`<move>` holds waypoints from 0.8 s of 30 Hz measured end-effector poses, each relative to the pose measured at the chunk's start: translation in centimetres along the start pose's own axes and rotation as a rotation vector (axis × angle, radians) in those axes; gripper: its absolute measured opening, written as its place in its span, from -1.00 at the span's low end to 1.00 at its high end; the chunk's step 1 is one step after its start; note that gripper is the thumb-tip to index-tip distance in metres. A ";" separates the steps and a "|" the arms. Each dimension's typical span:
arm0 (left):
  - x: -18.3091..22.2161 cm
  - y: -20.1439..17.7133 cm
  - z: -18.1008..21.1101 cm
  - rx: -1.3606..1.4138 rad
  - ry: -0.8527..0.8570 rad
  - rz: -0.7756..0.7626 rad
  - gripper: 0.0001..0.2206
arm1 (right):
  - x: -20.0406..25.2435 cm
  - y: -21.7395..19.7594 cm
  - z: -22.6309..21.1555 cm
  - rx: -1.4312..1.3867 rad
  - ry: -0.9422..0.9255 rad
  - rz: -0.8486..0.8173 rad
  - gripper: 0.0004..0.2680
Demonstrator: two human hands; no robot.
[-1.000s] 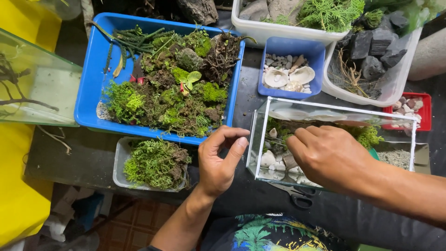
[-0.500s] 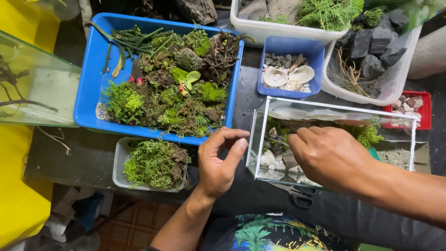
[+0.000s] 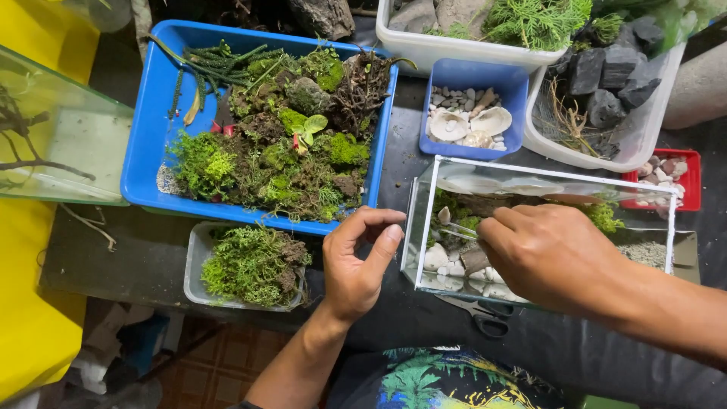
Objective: Assembling and decorating a small glass terrarium with moss, stones, and shells using hands and tweezers.
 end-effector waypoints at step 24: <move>0.4 0.4 -0.2 -0.008 -0.003 -0.013 -0.86 | -0.5 1.1 0.4 -0.097 -0.064 -0.098 -0.78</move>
Point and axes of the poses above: each hand's wrist, its own x-axis away from the middle knuckle, its own y-axis out of the palm, z = x × y, the point moved 8 cm from there along -x, towards the middle knuckle, and after that the axes turned 1 degree about x, right-handed, at the moved point
